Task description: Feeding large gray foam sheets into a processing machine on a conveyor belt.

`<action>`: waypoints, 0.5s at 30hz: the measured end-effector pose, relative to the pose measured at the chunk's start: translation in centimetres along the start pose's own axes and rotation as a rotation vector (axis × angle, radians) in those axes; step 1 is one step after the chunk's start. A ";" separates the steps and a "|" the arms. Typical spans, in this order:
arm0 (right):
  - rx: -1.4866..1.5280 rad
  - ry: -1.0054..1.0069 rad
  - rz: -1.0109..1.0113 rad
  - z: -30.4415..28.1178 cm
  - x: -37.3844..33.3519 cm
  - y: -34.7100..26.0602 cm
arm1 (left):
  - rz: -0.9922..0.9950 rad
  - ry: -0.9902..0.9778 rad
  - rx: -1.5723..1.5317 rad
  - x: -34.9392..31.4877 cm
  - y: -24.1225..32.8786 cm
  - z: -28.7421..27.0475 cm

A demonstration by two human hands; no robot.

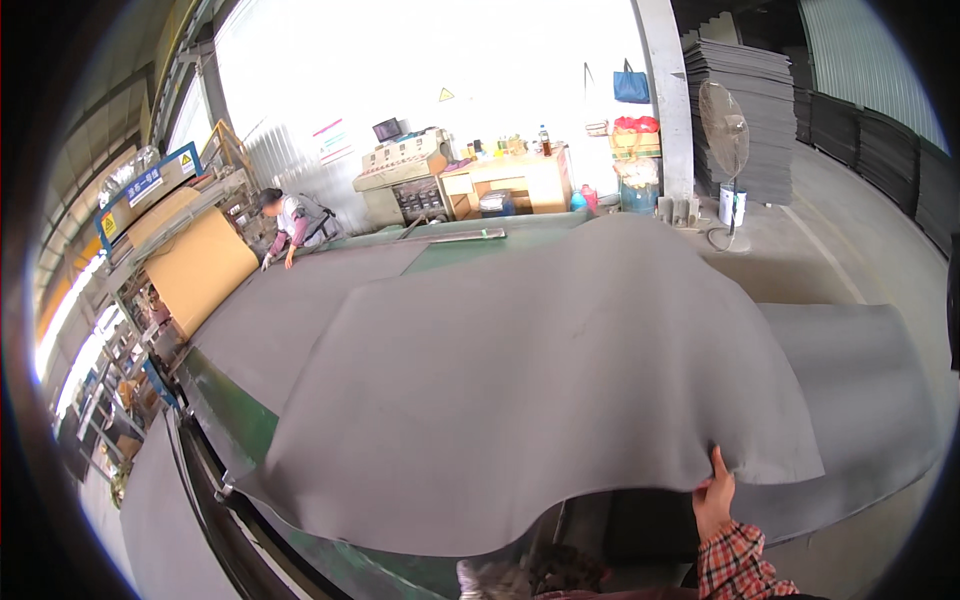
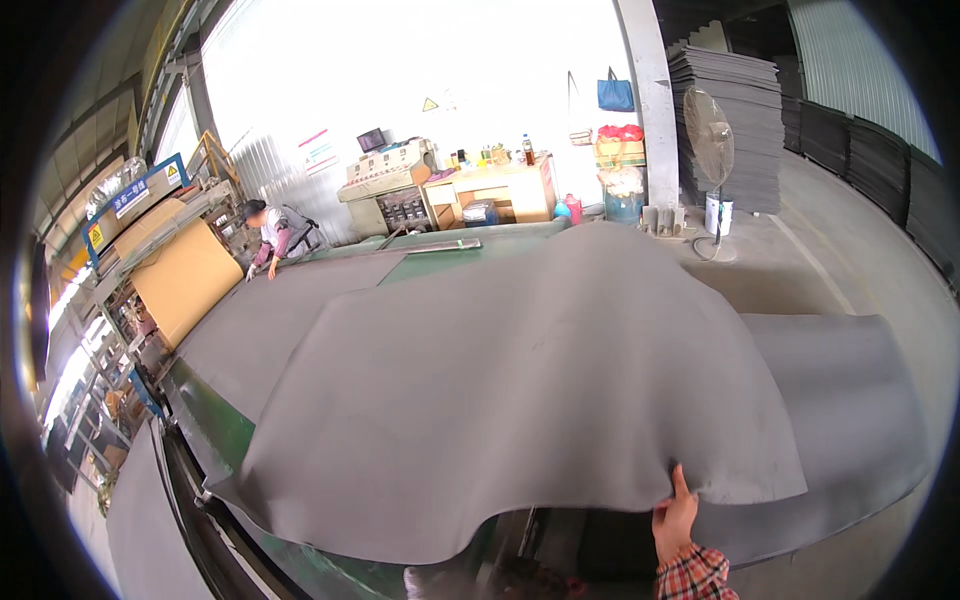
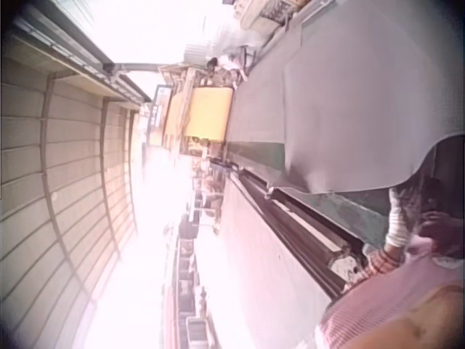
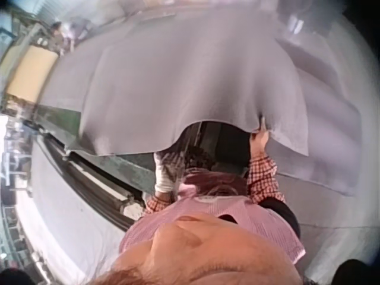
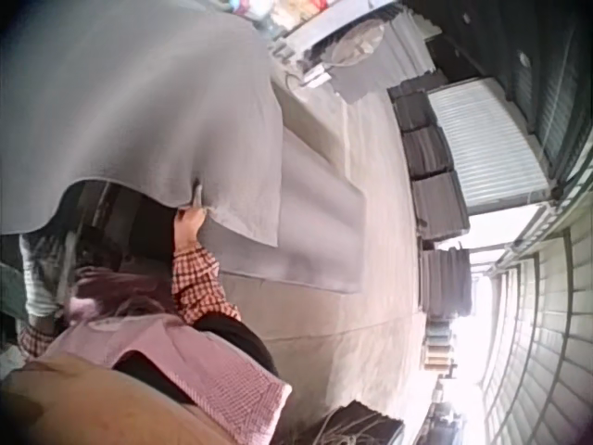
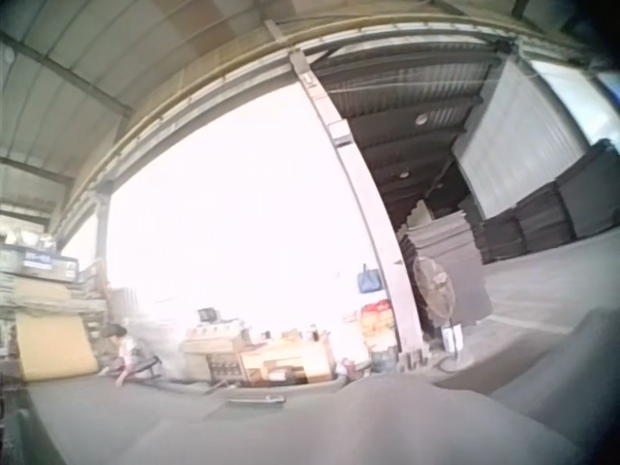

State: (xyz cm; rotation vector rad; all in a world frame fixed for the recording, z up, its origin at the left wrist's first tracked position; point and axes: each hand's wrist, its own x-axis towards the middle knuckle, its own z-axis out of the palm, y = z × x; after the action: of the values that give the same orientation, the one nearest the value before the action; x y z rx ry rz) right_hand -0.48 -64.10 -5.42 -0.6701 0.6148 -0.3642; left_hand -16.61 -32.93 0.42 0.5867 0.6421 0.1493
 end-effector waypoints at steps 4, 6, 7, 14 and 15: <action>-0.178 0.003 -0.152 -2.6 -2.5 0.2 | 0.093 -0.260 -0.218 0.5 1.1 6.3; -0.111 -0.047 -0.086 -2.6 -4.1 -1.0 | 0.320 -0.214 0.003 6.8 1.8 3.5; -0.171 -0.057 -0.075 -2.9 -4.6 -1.1 | 0.316 -0.085 0.051 9.1 2.1 2.6; 0.124 -0.113 0.103 -4.6 -3.0 2.7 | 0.327 0.101 0.267 22.6 6.2 -0.4; 0.235 -0.065 0.234 -4.5 -2.5 2.8 | 0.313 0.172 0.290 24.5 7.6 -0.4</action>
State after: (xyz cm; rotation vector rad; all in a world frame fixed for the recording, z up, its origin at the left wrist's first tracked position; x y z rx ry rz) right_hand -4.91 -62.94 -9.07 -0.3786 0.5711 -0.1911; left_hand 3.01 -18.96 -8.39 0.9610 0.7416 0.4073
